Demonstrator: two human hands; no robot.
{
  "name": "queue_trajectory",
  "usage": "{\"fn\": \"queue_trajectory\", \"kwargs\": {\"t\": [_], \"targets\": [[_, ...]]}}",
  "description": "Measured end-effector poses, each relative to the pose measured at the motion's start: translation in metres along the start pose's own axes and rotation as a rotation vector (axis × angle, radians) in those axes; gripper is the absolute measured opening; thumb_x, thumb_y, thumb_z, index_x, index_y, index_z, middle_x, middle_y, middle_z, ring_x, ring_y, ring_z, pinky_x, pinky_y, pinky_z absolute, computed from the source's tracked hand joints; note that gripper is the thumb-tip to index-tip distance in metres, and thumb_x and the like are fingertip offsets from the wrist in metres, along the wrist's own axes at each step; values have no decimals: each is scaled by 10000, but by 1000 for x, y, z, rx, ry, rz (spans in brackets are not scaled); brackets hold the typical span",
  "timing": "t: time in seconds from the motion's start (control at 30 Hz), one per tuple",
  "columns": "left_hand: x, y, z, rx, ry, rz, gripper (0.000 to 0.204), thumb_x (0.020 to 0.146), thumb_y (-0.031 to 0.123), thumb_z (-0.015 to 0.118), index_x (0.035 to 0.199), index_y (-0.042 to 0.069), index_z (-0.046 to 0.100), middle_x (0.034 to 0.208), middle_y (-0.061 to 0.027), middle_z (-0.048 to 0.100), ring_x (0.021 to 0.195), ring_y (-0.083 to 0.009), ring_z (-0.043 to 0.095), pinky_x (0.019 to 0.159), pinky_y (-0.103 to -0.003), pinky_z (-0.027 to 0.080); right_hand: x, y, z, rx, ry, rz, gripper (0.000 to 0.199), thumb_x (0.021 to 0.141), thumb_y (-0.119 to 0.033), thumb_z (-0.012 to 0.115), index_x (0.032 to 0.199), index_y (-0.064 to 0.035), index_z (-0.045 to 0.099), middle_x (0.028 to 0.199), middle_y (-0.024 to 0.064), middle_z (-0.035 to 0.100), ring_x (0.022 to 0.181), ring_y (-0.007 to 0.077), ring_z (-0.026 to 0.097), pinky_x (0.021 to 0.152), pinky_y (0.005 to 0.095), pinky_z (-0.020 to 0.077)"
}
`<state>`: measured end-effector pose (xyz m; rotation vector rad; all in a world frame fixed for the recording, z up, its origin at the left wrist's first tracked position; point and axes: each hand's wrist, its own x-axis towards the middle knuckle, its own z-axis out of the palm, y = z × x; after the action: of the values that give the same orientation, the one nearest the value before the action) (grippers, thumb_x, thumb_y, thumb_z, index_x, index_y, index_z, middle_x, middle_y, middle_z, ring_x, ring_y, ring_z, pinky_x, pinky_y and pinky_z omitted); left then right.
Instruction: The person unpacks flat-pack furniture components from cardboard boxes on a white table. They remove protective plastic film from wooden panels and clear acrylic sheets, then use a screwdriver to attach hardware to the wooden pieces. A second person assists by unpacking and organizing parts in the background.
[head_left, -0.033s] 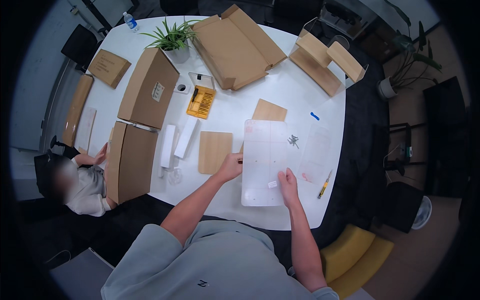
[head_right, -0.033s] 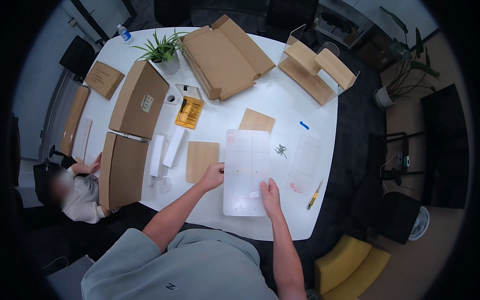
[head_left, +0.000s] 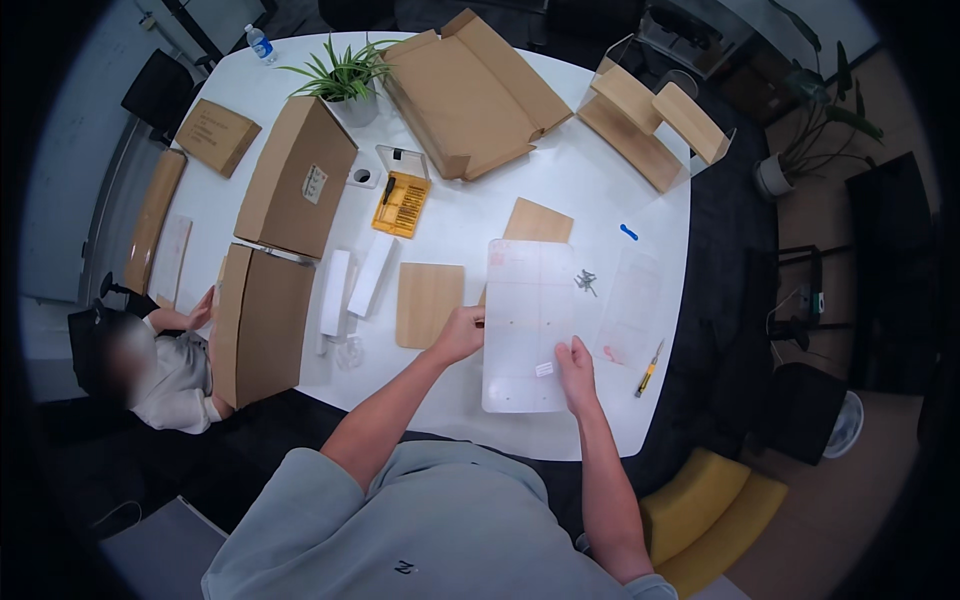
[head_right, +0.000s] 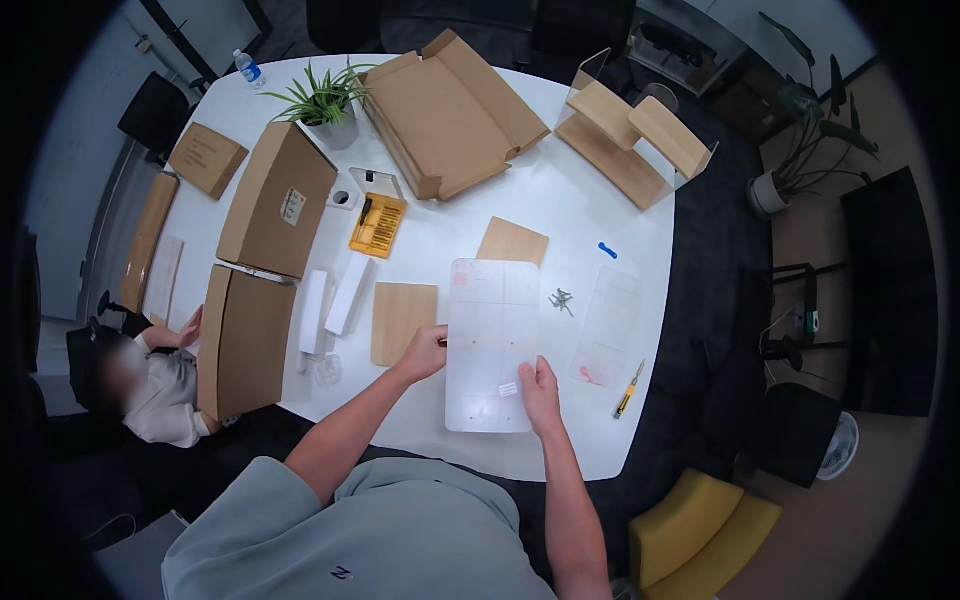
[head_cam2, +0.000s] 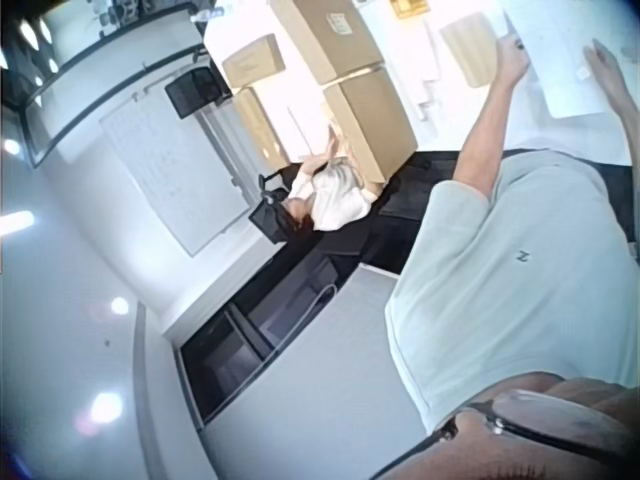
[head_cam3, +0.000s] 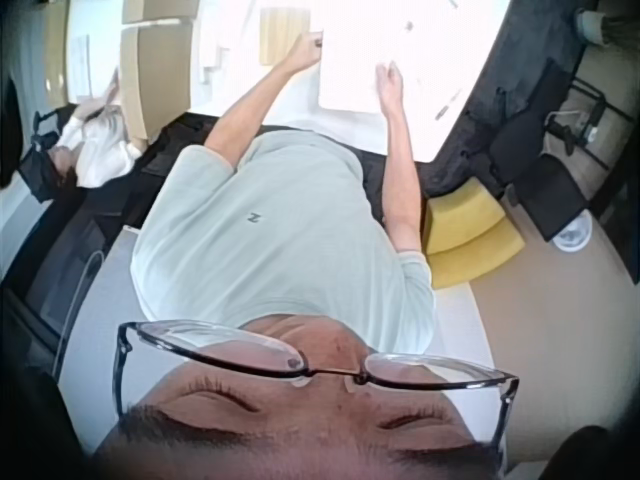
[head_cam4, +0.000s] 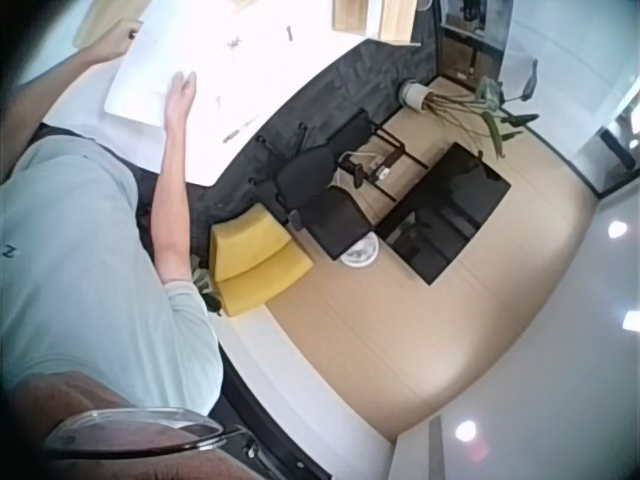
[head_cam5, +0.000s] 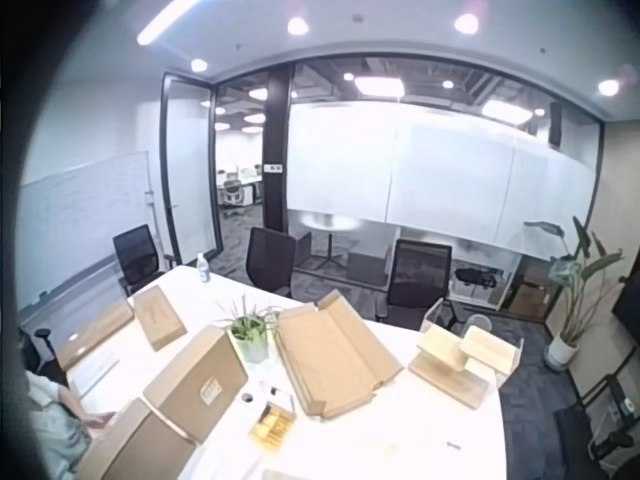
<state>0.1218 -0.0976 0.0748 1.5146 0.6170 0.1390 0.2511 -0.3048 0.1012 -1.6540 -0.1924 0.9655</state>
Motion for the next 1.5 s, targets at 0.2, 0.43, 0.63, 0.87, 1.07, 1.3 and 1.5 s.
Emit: {"fn": "queue_trajectory", "kwargs": {"t": [0.2,0.43,0.63,0.87,1.07,1.3,1.5], "targets": [[0,6,-4,-5,-49,-21,235,869,-43,613,1095,-31,677,957,-29,696,888,-68,603,779,-243,512,2,-7,5,-40,22,-38,188,978,-149,527,819,-68,467,759,-46,429,710,46,375,620,225,354],[-7,32,-14,-374,-88,-57,372,882,-45,542,1252,-9,553,1015,-28,667,874,-75,587,780,-227,478,-2,-16,8,-65,24,-41,165,978,-153,531,850,-53,499,749,-47,439,693,46,384,611,229,357],[2,29,11,-202,132,-99,293,912,96,618,1172,-23,554,988,-72,686,882,-100,643,746,-241,503,-1,-15,12,0,34,-52,145,987,-162,518,930,-35,559,790,-27,536,713,44,442,638,221,395],[2,38,17,-165,179,-119,419,920,64,619,1303,-19,469,1019,-95,692,858,-107,662,724,-243,527,29,-40,-41,96,84,166,243,990,-261,524,946,-25,558,762,33,624,668,120,652,621,247,501],[2,41,18,-189,255,-70,686,900,30,618,1476,9,247,972,-114,693,809,-111,650,680,-239,498,134,14,-83,-934,352,-73,212,910,-199,597,1042,-35,575,966,160,634,886,359,662,757,450,535],[0,45,19,-83,252,-20,445,904,45,629,1317,86,467,914,-39,665,740,-51,557,628,-201,422,169,38,-76,-1142,346,25,187,928,-176,570,1051,-37,551,1125,163,543,959,358,635,792,478,514],[6,31,19,14,265,34,58,900,89,652,949,64,671,878,48,643,680,-29,423,602,-201,350,144,40,-98,-727,448,-63,126,919,-135,558,957,-16,568,890,126,640,767,286,661,691,417,541]]}}
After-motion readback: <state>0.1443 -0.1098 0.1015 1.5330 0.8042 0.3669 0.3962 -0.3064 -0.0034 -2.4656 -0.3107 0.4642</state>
